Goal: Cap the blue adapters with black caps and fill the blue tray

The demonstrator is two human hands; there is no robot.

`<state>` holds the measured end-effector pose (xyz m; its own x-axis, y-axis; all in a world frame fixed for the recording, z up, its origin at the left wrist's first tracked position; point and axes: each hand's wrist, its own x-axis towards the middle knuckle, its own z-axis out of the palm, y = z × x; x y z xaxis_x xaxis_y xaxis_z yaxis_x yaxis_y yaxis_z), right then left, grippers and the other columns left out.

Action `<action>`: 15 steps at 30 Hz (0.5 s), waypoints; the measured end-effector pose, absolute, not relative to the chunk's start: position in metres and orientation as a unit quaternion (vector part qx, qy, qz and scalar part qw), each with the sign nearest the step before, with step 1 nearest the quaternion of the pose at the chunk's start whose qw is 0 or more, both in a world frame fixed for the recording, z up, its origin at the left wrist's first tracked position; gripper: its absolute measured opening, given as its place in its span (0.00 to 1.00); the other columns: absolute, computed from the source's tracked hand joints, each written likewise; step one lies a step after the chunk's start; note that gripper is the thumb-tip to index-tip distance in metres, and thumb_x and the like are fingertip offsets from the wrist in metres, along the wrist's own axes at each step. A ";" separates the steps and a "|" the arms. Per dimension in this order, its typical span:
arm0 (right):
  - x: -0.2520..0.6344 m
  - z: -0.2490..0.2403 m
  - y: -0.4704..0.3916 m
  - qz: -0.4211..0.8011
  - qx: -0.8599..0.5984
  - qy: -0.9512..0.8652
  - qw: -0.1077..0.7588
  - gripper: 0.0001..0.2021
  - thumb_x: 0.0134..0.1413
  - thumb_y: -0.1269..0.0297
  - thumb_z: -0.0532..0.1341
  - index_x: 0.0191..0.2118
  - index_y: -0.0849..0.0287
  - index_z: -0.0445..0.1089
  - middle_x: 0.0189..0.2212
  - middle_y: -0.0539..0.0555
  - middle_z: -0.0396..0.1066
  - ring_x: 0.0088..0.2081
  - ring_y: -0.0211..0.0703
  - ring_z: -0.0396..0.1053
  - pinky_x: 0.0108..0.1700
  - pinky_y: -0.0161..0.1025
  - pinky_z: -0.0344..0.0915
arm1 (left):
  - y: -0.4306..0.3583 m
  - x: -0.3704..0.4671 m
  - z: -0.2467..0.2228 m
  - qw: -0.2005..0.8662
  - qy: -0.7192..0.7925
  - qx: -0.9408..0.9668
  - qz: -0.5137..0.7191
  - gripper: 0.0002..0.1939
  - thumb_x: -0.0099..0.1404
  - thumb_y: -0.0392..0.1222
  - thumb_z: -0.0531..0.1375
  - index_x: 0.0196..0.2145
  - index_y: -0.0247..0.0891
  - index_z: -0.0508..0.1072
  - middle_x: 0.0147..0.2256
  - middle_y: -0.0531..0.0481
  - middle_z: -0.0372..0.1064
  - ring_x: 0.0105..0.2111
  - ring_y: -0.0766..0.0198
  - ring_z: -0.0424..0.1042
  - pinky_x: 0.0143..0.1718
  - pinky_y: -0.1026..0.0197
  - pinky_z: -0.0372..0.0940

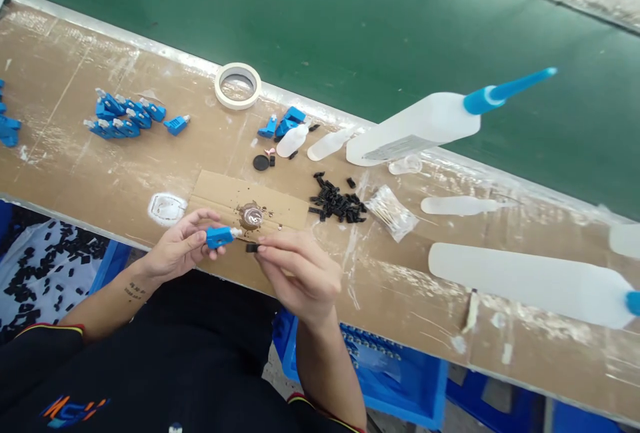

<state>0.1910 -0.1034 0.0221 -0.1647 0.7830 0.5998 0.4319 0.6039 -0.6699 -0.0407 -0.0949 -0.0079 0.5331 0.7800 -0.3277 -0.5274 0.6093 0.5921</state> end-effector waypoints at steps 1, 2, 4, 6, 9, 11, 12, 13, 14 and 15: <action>0.188 0.024 -0.105 0.175 -0.389 -0.758 0.494 0.15 0.51 0.81 0.69 0.42 0.54 0.77 0.38 0.53 0.81 0.37 0.45 0.79 0.39 0.44 0.78 | -0.096 -0.038 -0.008 0.851 0.296 0.222 0.374 0.18 0.67 0.47 0.69 0.51 0.39 0.72 0.40 0.47 0.77 0.36 0.65 0.79 0.36 0.67 0.72; 0.185 0.026 -0.105 0.172 -0.371 -0.776 0.481 0.15 0.52 0.81 0.69 0.42 0.56 0.77 0.38 0.54 0.81 0.39 0.46 0.79 0.39 0.44 0.78 | -0.096 -0.035 -0.008 0.850 0.301 0.227 0.367 0.18 0.67 0.48 0.68 0.50 0.38 0.74 0.38 0.47 0.77 0.35 0.66 0.78 0.35 0.67 0.72; 0.181 0.028 -0.105 0.163 -0.344 -0.810 0.445 0.13 0.53 0.81 0.68 0.42 0.59 0.76 0.38 0.56 0.81 0.40 0.47 0.79 0.40 0.44 0.78 | -0.097 -0.030 -0.006 0.846 0.312 0.234 0.363 0.18 0.66 0.50 0.69 0.47 0.36 0.76 0.35 0.47 0.77 0.33 0.66 0.77 0.34 0.67 0.72; 0.180 0.029 -0.103 0.151 -0.332 -0.835 0.412 0.11 0.55 0.81 0.68 0.41 0.61 0.75 0.38 0.58 0.81 0.41 0.47 0.79 0.38 0.44 0.77 | -0.097 -0.027 -0.003 0.840 0.325 0.239 0.362 0.19 0.65 0.52 0.69 0.45 0.35 0.77 0.34 0.47 0.77 0.32 0.66 0.77 0.34 0.66 0.72; 0.180 0.032 -0.102 0.131 -0.331 -0.855 0.377 0.09 0.56 0.81 0.67 0.41 0.62 0.74 0.37 0.59 0.80 0.39 0.47 0.78 0.38 0.43 0.76 | -0.098 -0.025 0.002 0.829 0.346 0.257 0.356 0.19 0.65 0.54 0.69 0.44 0.34 0.77 0.34 0.48 0.77 0.32 0.66 0.77 0.35 0.65 0.73; 0.180 0.035 -0.103 0.123 -0.333 -0.865 0.356 0.09 0.57 0.81 0.65 0.41 0.63 0.74 0.37 0.59 0.80 0.39 0.46 0.78 0.39 0.42 0.77 | -0.099 -0.025 0.005 0.820 0.354 0.276 0.356 0.20 0.64 0.53 0.70 0.44 0.34 0.77 0.34 0.48 0.77 0.32 0.67 0.77 0.37 0.65 0.73; 0.179 0.036 -0.104 0.117 -0.334 -0.869 0.346 0.08 0.58 0.81 0.65 0.41 0.63 0.74 0.37 0.59 0.80 0.39 0.46 0.77 0.40 0.43 0.77 | -0.099 -0.025 0.007 0.814 0.359 0.287 0.355 0.20 0.62 0.52 0.71 0.44 0.34 0.76 0.35 0.48 0.77 0.33 0.67 0.77 0.38 0.65 0.73; 0.179 0.036 -0.105 0.111 -0.335 -0.872 0.339 0.08 0.59 0.80 0.64 0.41 0.63 0.74 0.37 0.59 0.79 0.40 0.46 0.77 0.40 0.43 0.77 | -0.100 -0.024 0.008 0.807 0.365 0.301 0.352 0.20 0.61 0.50 0.73 0.44 0.34 0.76 0.35 0.48 0.76 0.34 0.67 0.77 0.38 0.65 0.73; 0.179 0.037 -0.107 0.105 -0.336 -0.874 0.334 0.07 0.59 0.80 0.64 0.41 0.63 0.74 0.37 0.59 0.79 0.40 0.46 0.76 0.41 0.44 0.77 | -0.101 -0.024 0.009 0.800 0.372 0.315 0.350 0.20 0.60 0.48 0.73 0.44 0.34 0.75 0.36 0.48 0.76 0.34 0.67 0.76 0.38 0.66 0.73; 0.179 0.036 -0.110 0.105 -0.338 -0.873 0.334 0.07 0.60 0.79 0.64 0.42 0.62 0.74 0.38 0.59 0.78 0.40 0.46 0.76 0.41 0.44 0.78 | -0.101 -0.024 0.010 0.792 0.376 0.331 0.349 0.20 0.60 0.46 0.74 0.43 0.34 0.74 0.36 0.49 0.76 0.34 0.67 0.76 0.37 0.66 0.73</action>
<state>0.1789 -0.1099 0.0358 -0.5478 0.6608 0.5130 0.5207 0.7493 -0.4091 -0.0242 -0.1014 0.0099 0.4724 0.8022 -0.3651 -0.3043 0.5373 0.7866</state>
